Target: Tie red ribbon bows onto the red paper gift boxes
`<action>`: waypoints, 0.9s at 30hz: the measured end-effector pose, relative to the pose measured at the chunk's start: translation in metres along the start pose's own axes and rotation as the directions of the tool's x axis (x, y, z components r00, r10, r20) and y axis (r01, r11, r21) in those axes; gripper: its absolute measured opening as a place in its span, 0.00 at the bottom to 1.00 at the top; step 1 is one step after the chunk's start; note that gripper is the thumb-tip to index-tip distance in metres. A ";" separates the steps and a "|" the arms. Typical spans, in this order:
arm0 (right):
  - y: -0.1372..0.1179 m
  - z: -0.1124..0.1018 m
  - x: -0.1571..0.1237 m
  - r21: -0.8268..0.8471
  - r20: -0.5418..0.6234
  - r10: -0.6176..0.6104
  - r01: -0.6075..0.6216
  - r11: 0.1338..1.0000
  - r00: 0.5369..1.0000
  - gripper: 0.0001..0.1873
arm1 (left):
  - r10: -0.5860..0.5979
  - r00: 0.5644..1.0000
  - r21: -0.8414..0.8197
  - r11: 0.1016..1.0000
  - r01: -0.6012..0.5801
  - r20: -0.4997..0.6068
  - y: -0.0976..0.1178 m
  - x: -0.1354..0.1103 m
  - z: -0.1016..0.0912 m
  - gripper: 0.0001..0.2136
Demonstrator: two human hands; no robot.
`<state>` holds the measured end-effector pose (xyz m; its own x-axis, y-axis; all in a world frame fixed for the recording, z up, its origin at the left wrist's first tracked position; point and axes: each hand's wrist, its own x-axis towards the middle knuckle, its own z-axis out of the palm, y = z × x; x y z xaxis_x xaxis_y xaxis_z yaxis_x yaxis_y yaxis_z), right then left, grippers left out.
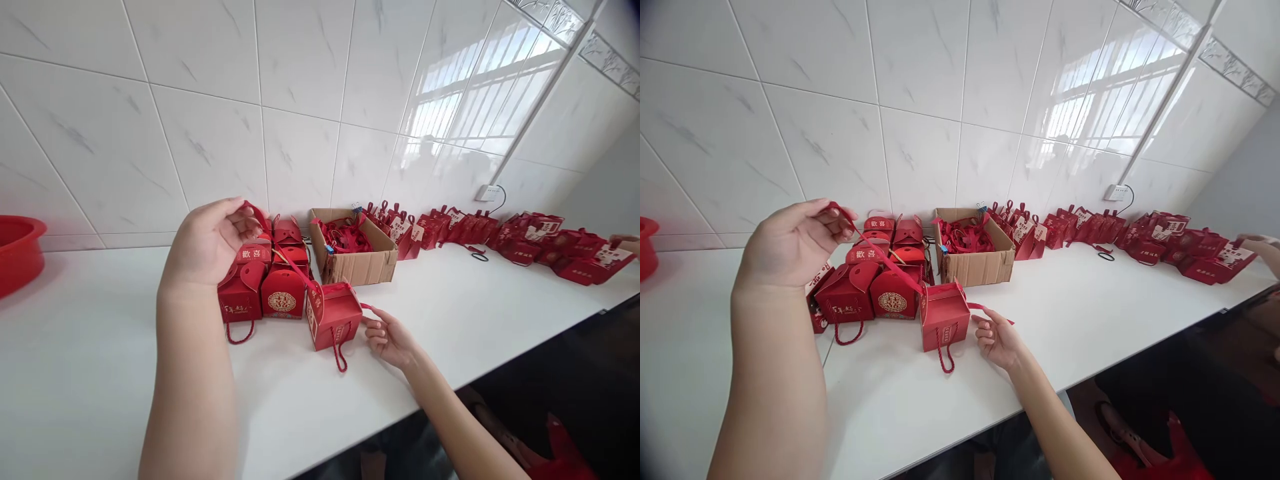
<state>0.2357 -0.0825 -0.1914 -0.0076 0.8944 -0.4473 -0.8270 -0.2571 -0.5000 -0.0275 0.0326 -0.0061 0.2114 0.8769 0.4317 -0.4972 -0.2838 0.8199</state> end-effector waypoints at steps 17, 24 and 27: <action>-0.091 0.111 -0.050 -0.920 0.348 -0.831 0.329 -0.214 0.435 0.17 | 0.227 0.973 0.108 0.969 -0.223 -0.031 -0.010 0.005 0.000 0.08; -0.091 0.128 -0.040 -0.775 0.404 -0.860 0.616 -0.140 0.313 0.14 | 0.318 0.947 0.108 0.941 -0.321 0.041 -0.013 -0.002 0.021 0.08; -0.091 0.129 -0.031 -0.718 0.398 -0.882 0.684 -0.129 0.253 0.14 | 0.366 0.930 0.111 0.924 -0.367 0.031 -0.017 -0.004 0.030 0.08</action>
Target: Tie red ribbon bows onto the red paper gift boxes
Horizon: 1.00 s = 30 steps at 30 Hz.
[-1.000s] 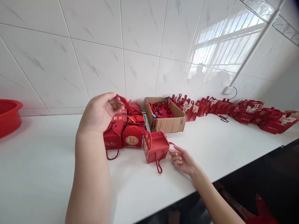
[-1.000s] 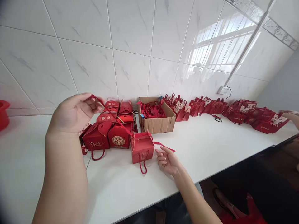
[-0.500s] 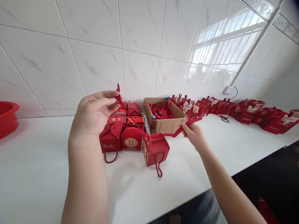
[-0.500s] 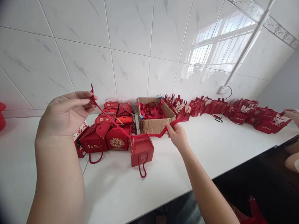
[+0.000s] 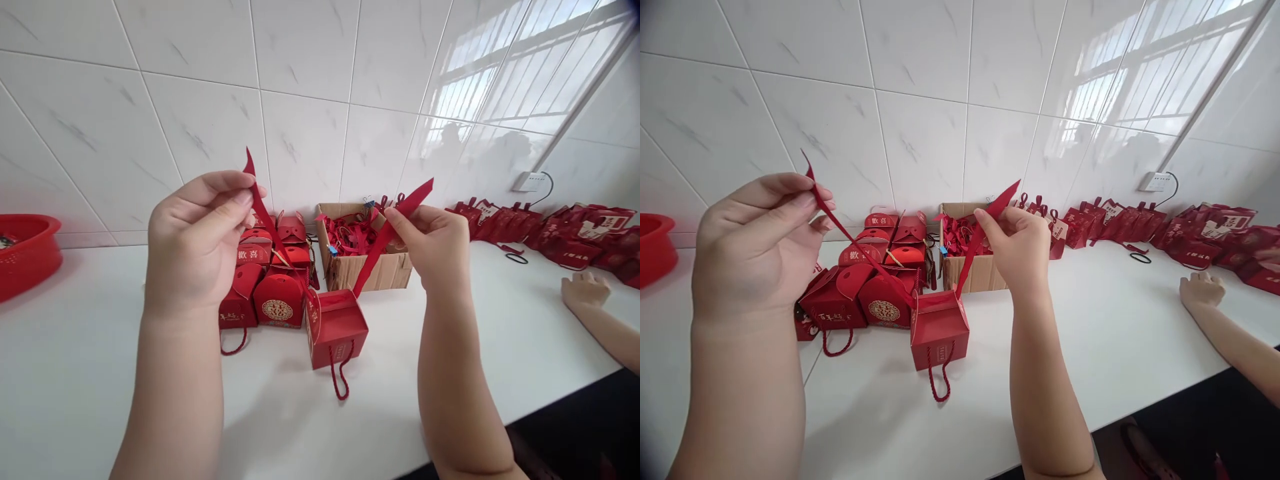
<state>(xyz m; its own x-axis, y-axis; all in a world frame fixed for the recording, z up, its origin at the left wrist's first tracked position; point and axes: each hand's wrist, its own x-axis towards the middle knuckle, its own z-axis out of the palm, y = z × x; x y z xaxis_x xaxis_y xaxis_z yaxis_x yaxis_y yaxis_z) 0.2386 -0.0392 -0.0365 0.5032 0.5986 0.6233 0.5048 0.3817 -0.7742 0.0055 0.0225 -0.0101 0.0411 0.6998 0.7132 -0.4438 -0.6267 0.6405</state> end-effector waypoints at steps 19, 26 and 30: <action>-0.009 0.011 -0.004 0.052 -0.200 -0.227 0.242 0.969 0.953 0.08 | 0.007 1.000 -0.095 0.995 -0.006 0.015 -0.026 -0.002 0.055 0.08; -0.009 0.013 -0.003 0.126 -0.255 -0.196 0.234 0.964 0.947 0.10 | -0.070 0.997 -0.078 0.995 0.067 -0.041 -0.027 -0.002 0.053 0.07; -0.011 0.011 -0.007 0.216 -0.194 -0.131 0.173 0.961 0.972 0.10 | -0.008 0.998 -0.060 0.998 0.004 -0.062 -0.025 -0.006 0.056 0.05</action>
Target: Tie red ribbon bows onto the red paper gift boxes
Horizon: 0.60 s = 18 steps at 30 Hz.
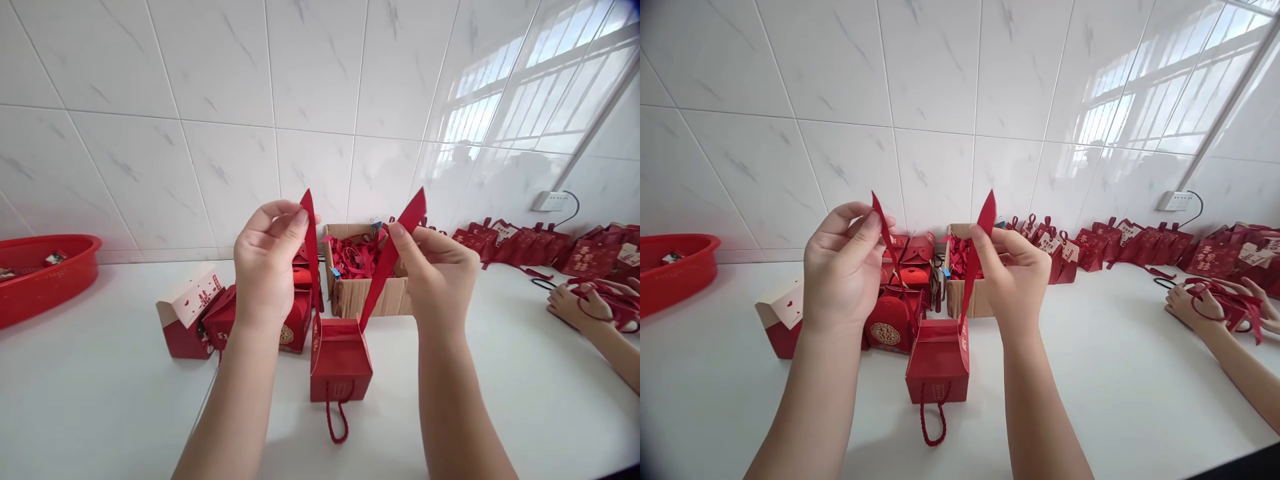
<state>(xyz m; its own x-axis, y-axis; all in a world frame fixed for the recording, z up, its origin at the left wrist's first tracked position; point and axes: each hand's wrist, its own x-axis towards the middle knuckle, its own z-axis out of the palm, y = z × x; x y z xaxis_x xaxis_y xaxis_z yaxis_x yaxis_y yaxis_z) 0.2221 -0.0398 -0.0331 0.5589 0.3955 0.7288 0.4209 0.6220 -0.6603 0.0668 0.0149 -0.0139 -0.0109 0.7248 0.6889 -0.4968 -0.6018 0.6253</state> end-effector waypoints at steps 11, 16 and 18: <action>0.001 -0.007 0.003 0.209 0.186 0.110 -0.149 0.967 0.976 0.10 | 0.265 0.963 0.279 0.930 -0.240 -0.053 0.002 -0.011 0.004 0.06; 0.001 -0.009 0.004 0.239 0.274 0.086 -0.155 0.958 0.958 0.09 | 0.299 0.953 0.308 0.912 -0.272 -0.044 0.007 -0.013 0.006 0.06; -0.001 -0.010 0.004 0.238 0.296 0.081 -0.155 0.959 0.952 0.09 | 0.304 0.952 0.309 0.910 -0.276 -0.045 0.007 -0.014 0.007 0.06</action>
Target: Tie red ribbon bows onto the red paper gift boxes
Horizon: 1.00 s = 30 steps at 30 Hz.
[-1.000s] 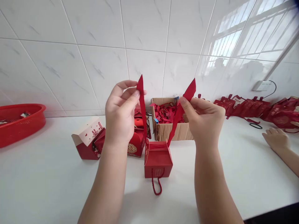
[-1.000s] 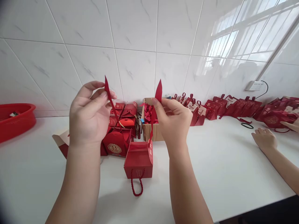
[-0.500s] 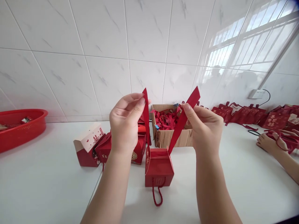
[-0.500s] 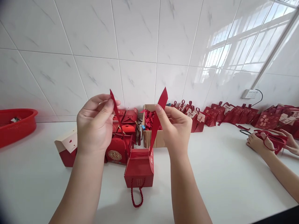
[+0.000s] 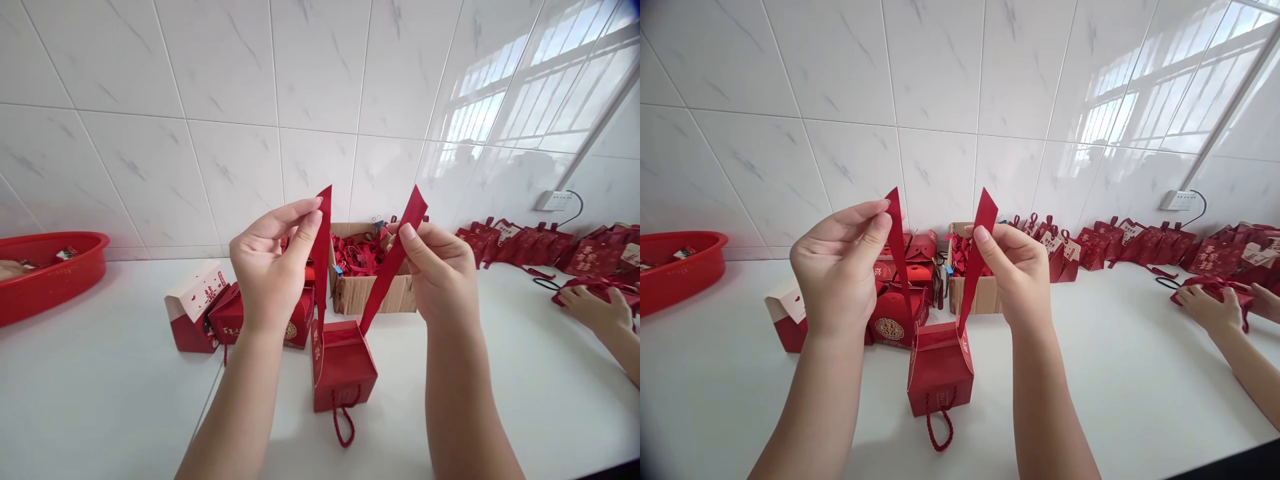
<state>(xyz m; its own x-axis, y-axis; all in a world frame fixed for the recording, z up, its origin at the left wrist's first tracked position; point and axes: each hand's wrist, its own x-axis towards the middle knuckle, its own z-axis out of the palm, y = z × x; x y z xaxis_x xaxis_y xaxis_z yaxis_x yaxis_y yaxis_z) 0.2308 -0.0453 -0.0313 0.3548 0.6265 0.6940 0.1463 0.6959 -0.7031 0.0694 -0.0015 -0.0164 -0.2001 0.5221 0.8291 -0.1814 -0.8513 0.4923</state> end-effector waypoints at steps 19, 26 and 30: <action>-0.010 0.001 -0.006 0.073 0.051 -0.006 0.002 0.997 0.999 0.06 | 0.033 0.999 0.023 0.999 -0.034 0.035 -0.004 0.000 -0.002 0.09; -0.016 0.011 -0.013 0.005 0.148 0.103 -0.105 0.995 0.984 0.06 | -0.009 0.973 0.038 0.999 0.000 0.232 0.000 -0.005 0.006 0.04; -0.015 0.012 -0.013 0.046 0.265 0.157 -0.175 0.984 0.951 0.06 | -0.041 0.949 0.095 0.995 0.011 0.312 0.002 -0.004 0.006 0.03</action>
<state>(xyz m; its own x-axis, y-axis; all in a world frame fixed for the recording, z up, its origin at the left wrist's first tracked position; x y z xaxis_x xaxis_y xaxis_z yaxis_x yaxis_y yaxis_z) 0.2135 -0.0593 -0.0280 0.1157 0.7981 0.5913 0.0393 0.5911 -0.8056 0.0757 -0.0058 -0.0173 0.1181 0.5142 0.8495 -0.0909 -0.8463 0.5249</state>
